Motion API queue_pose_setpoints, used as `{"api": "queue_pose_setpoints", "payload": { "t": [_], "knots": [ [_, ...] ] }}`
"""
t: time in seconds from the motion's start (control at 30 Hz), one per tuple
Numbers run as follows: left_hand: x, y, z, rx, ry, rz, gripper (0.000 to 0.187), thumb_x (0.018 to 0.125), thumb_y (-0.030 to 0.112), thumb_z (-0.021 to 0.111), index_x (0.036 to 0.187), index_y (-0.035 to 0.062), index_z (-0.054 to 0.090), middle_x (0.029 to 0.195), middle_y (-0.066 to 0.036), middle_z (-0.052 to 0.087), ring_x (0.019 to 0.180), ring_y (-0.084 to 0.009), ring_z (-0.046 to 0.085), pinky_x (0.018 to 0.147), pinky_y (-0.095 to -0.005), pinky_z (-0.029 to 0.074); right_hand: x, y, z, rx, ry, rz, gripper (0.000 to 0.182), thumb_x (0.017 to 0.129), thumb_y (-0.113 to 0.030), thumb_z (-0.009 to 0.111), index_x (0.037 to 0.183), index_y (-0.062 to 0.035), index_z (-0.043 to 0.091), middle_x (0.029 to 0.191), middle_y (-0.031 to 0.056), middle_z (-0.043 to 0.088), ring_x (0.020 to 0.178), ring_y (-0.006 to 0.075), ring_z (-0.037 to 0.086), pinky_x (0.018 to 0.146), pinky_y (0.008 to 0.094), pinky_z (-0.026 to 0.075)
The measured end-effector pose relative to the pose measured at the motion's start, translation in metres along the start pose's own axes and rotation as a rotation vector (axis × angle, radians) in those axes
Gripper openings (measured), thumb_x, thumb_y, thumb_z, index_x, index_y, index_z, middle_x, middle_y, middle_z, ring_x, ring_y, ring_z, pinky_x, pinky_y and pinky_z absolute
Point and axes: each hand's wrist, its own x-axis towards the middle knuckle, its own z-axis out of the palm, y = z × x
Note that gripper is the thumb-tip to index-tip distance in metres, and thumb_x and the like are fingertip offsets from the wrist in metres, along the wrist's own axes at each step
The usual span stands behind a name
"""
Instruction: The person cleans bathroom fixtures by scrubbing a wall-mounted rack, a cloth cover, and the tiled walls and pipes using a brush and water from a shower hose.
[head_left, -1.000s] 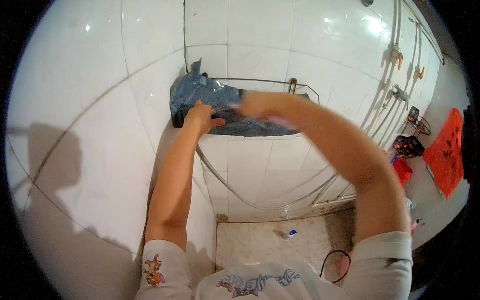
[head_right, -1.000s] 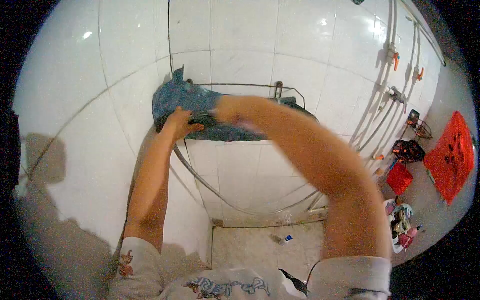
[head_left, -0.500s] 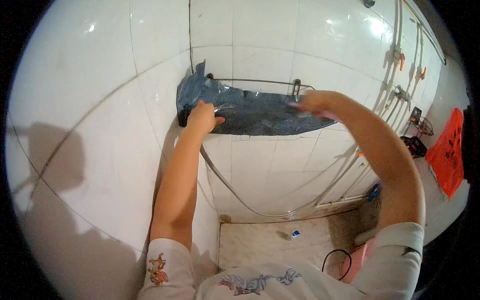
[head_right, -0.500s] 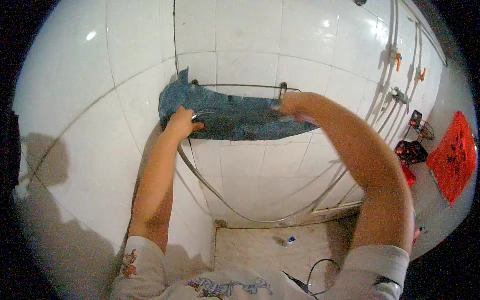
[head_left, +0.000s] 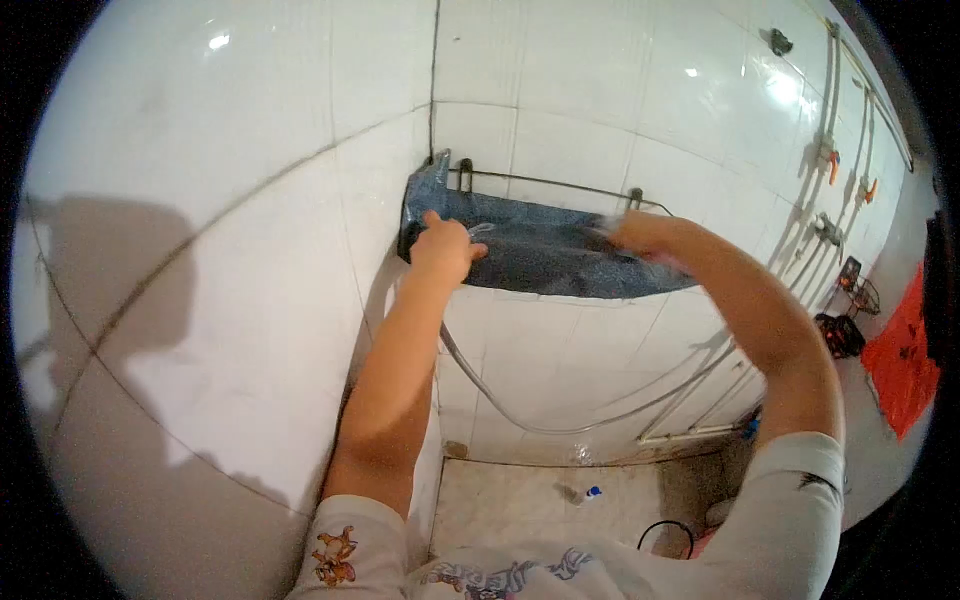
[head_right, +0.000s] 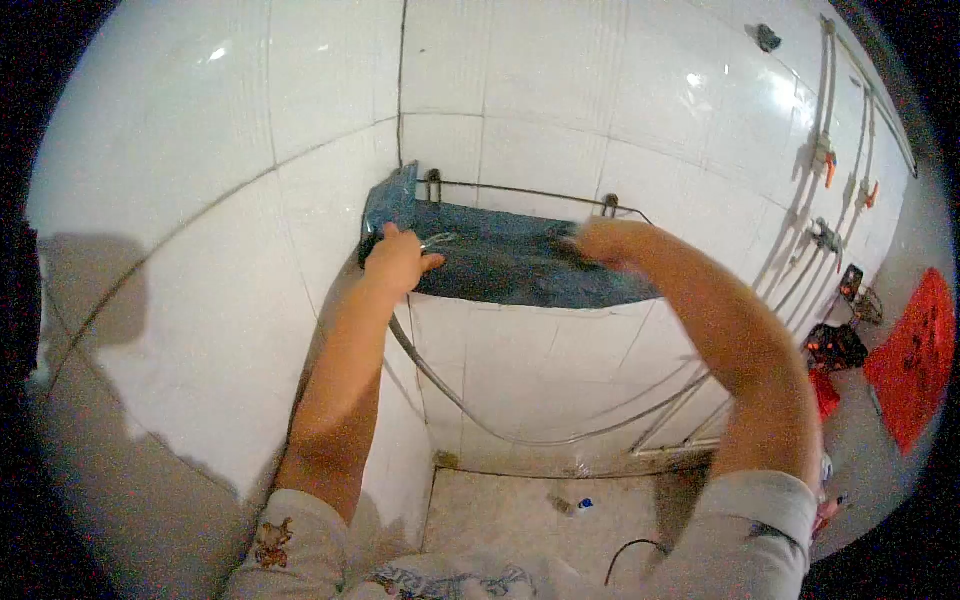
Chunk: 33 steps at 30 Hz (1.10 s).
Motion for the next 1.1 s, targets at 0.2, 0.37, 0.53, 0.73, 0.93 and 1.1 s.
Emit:
{"api": "queue_pose_setpoints", "payload": {
  "t": [0.2, 0.37, 0.53, 0.73, 0.93, 1.1],
  "knots": [
    [-0.002, 0.002, 0.003, 0.024, -0.002, 0.002, 0.057, 0.074, 0.043, 0.063, 0.099, -0.0075, 0.053, 0.113, -0.028, 0.043, 0.088, -0.0386, 0.058, 0.074, -0.0416, 0.05, 0.003, -0.114, -0.016, 0.386, 0.017, 0.074, 0.064, 0.084, -0.055, 0.039, 0.076, 0.0041, 0.061, 0.071, 0.0213, 0.058, 0.066, 0.0331, 0.056, 0.065, 0.0434, 0.044],
    [-0.003, 0.0, 0.006, 0.023, 0.046, 0.013, 0.054, 0.075, 0.04, 0.063, 0.1, -0.006, 0.052, 0.108, -0.025, 0.045, 0.088, -0.039, 0.057, 0.074, -0.0437, 0.049, 0.094, -0.168, -0.003, 0.128, 0.192, -0.182, 0.052, 0.083, -0.047, 0.044, 0.086, 0.0014, 0.063, 0.09, 0.0251, 0.06, 0.084, 0.0361, 0.059, 0.072, 0.0427, 0.046],
    [-0.001, 0.002, 0.006, -0.012, 0.057, -0.02, 0.052, 0.074, 0.038, 0.065, 0.098, -0.0065, 0.052, 0.11, -0.026, 0.045, 0.091, -0.0397, 0.056, 0.076, -0.0437, 0.048, 0.017, -0.101, -0.013, -0.111, 0.028, 0.003, 0.041, 0.088, -0.035, 0.039, 0.116, -0.0068, 0.051, 0.103, 0.0258, 0.056, 0.097, 0.036, 0.055, 0.083, 0.0438, 0.044],
    [-0.001, -0.001, 0.01, -0.055, 0.073, 0.005, 0.053, 0.073, 0.038, 0.066, 0.098, -0.0063, 0.053, 0.115, -0.028, 0.042, 0.092, -0.0398, 0.056, 0.076, -0.0435, 0.048, -0.077, -0.005, -0.006, -0.297, -0.021, 0.553, 0.024, 0.083, -0.016, 0.044, 0.097, -0.0069, 0.061, 0.096, 0.0177, 0.058, 0.093, 0.0289, 0.058, 0.074, 0.0406, 0.047],
    [-0.005, 0.005, 0.008, -0.045, 0.075, -0.018, 0.042, 0.078, 0.028, 0.063, 0.1, -0.0057, 0.05, 0.111, -0.028, 0.045, 0.09, -0.0406, 0.056, 0.075, -0.044, 0.048, -0.023, -0.064, 0.015, -0.123, 0.274, -0.21, 0.047, 0.079, -0.008, 0.044, 0.126, -0.0094, 0.039, 0.085, 0.023, 0.06, 0.079, 0.0359, 0.06, 0.068, 0.0444, 0.048],
    [0.0, -0.002, 0.007, -0.032, 0.039, 0.048, 0.044, 0.075, 0.031, 0.066, 0.095, -0.0057, 0.051, 0.111, -0.025, 0.044, 0.09, -0.0392, 0.056, 0.075, -0.0434, 0.048, 0.011, -0.183, 0.042, 0.254, 0.535, -0.021, 0.032, 0.085, -0.02, 0.041, 0.112, -0.0065, 0.05, 0.078, 0.0209, 0.06, 0.075, 0.0381, 0.059, 0.065, 0.046, 0.047]
  ]
}}
